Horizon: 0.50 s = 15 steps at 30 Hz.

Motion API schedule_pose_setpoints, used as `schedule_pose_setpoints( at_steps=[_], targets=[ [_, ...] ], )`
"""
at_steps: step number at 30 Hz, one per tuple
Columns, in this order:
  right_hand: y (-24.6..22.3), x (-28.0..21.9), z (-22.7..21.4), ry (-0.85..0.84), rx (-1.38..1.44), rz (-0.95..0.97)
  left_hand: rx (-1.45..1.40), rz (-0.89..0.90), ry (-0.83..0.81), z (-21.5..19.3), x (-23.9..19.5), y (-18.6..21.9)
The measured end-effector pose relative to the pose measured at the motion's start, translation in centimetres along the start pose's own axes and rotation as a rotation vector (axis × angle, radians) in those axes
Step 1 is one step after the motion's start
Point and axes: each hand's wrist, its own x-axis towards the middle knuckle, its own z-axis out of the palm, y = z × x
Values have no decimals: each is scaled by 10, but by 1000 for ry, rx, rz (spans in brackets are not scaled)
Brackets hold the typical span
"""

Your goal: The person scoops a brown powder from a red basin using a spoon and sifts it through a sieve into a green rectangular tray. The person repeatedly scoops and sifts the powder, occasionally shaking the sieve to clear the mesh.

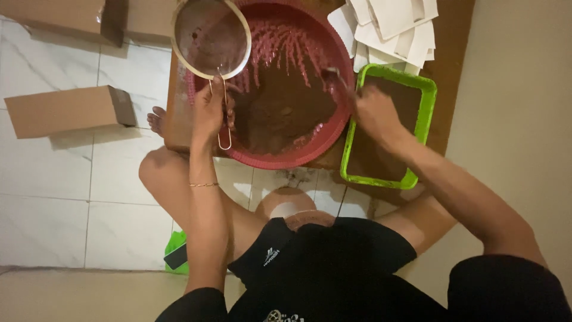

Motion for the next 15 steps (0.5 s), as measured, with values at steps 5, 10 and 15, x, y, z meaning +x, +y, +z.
schedule_pose_setpoints(
  at_steps=[5,10,15],
  targets=[
    [-32,-34,-45,-16,118,25,-10,-3,27,2,-5,0],
    [-18,-24,-31,47,208,78,-18,4,23,2,-5,-1],
    [17,19,44,248,40,21,-3,3,-10,1,-3,-3]
  ],
)
